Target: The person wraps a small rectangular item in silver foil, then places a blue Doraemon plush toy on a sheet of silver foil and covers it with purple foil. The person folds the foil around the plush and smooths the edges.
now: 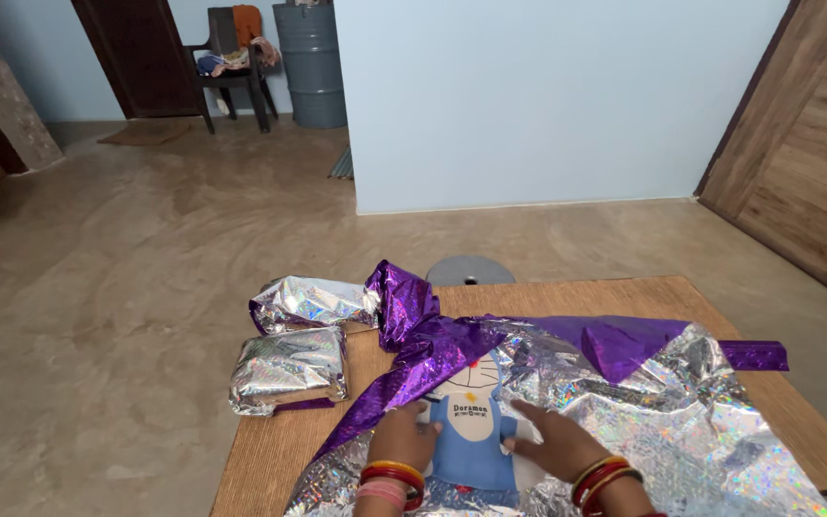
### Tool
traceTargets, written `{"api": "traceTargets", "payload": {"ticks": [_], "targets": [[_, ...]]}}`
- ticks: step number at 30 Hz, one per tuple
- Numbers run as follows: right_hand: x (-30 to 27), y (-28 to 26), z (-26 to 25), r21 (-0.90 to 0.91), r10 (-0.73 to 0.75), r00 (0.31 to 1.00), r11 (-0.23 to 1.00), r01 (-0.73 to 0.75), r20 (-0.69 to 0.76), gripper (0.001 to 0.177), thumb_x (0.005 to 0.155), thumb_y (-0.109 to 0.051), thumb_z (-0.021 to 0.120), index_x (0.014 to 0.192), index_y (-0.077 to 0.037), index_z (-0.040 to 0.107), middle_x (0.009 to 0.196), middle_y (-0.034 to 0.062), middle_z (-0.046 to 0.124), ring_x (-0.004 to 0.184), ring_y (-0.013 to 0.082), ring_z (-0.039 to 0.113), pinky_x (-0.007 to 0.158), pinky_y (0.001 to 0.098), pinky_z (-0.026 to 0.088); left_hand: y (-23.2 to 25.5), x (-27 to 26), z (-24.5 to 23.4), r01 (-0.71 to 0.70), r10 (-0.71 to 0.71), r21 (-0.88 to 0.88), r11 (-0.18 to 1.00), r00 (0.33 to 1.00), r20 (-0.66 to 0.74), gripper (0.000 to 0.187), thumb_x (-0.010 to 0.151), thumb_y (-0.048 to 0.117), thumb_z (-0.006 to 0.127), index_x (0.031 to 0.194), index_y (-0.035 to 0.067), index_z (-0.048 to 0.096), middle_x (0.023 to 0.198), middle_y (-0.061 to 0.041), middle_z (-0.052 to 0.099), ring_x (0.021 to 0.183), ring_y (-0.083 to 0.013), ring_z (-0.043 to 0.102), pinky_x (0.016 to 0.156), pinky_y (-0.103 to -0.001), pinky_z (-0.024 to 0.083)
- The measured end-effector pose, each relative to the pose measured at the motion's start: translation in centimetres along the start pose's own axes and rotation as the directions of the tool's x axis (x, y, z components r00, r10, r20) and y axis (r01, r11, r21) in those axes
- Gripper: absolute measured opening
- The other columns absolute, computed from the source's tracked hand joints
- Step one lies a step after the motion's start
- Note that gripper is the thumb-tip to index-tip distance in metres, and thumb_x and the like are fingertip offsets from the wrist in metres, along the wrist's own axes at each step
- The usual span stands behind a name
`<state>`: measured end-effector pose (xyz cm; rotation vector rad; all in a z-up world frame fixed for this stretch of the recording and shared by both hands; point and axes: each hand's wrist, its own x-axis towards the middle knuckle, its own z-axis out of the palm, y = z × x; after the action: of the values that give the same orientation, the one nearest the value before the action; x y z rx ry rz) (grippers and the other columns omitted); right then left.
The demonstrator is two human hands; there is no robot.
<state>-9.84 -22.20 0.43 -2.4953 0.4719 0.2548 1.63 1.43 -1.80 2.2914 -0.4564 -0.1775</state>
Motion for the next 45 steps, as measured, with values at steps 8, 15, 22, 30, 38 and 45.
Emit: {"api": "traceTargets", "payload": {"ticks": [8, 15, 22, 30, 38, 45], "targets": [[0.5, 0.2, 3.4, 0.101, -0.165, 0.984, 0.982, 0.158, 0.069, 0.103, 0.076, -0.044, 0.089, 0.156, -0.012, 0.033, 0.151, 0.0198, 0.050, 0.143, 0.0319, 0.047, 0.118, 0.0397, 0.037, 0.0, -0.5, 0.7, 0.023, -0.036, 0.077, 0.997, 0.985, 0.171, 0.053, 0.085, 0.032, 0.075, 0.132, 0.010, 0.064, 0.121, -0.019, 0.070, 0.114, -0.0351, 0.068, 0.102, -0.042, 0.052], [-0.1, -2.0, 6.0, -0.290, -0.110, 0.992, 0.953, 0.089, -0.054, 0.135, 0.062, -0.053, 0.096, 0.163, -0.017, 0.014, 0.140, 0.0209, 0.050, 0.137, 0.0388, 0.044, 0.114, 0.0448, 0.037, -1.0, 0.3, 2.7, 0.013, -0.018, 0.022, 1.000, 0.975, 0.223, 0.053, 0.086, 0.032, 0.074, 0.136, 0.015, 0.063, 0.123, -0.018, 0.069, 0.117, -0.0346, 0.066, 0.103, -0.041, 0.051], [-0.1, -1.1, 6.1, -0.237, -0.165, 0.975, 0.963, 0.127, -0.150, 0.114, 0.065, -0.039, 0.090, 0.158, -0.025, 0.025, 0.109, 0.0171, 0.069, 0.114, 0.0368, 0.061, 0.105, 0.0443, 0.047, -4.2, 1.9, 4.4, -0.103, 0.107, -0.045, 0.994, 0.989, 0.106, 0.077, 0.082, 0.024, 0.075, 0.151, 0.011, 0.043, 0.138, -0.021, 0.061, 0.125, -0.0386, 0.061, 0.108, -0.042, 0.046], [-1.0, 1.7, 0.2, -0.016, -0.148, 0.914, 0.988, 0.153, -0.378, 0.092, 0.064, -0.025, 0.088, 0.148, -0.031, 0.053, 0.107, 0.0135, 0.073, 0.100, 0.0306, 0.070, 0.092, 0.0403, 0.056, -6.3, 3.6, 2.3, 0.136, -0.152, -0.215, 0.967, 0.986, -0.062, 0.105, 0.079, 0.019, 0.081, 0.162, 0.012, 0.017, 0.139, -0.026, 0.058, 0.127, -0.0359, 0.060, 0.110, -0.039, 0.045], [-2.4, 3.5, -4.3, 0.138, -0.155, 0.823, 0.953, 0.271, -0.547, 0.091, 0.063, -0.011, 0.090, 0.145, -0.017, 0.052, 0.115, 0.0194, 0.075, 0.105, 0.0276, 0.075, 0.094, 0.0366, 0.053, -7.0, 4.2, -1.7, 0.080, -0.249, -0.963, 0.256, 0.968, 0.014, 0.086, 0.078, 0.000, 0.060, 0.158, 0.002, 0.027, 0.139, -0.014, 0.060, 0.119, -0.0314, 0.066, 0.099, -0.048, 0.051], [-1.6, 6.2, -4.0, 0.304, 0.002, 0.813, 0.928, 0.216, -0.582, 0.087, 0.069, -0.009, 0.088, 0.148, -0.013, 0.051, 0.125, 0.0199, 0.073, 0.115, 0.0262, 0.072, 0.099, 0.0360, 0.051, -7.1, 2.3, -5.1, -0.129, -0.162, -0.923, -0.362, 0.984, -0.074, 0.052, 0.086, 0.007, 0.055, 0.136, -0.003, 0.044, 0.116, -0.015, 0.054, 0.137, -0.0427, 0.054, 0.113, -0.062, 0.041]]}}
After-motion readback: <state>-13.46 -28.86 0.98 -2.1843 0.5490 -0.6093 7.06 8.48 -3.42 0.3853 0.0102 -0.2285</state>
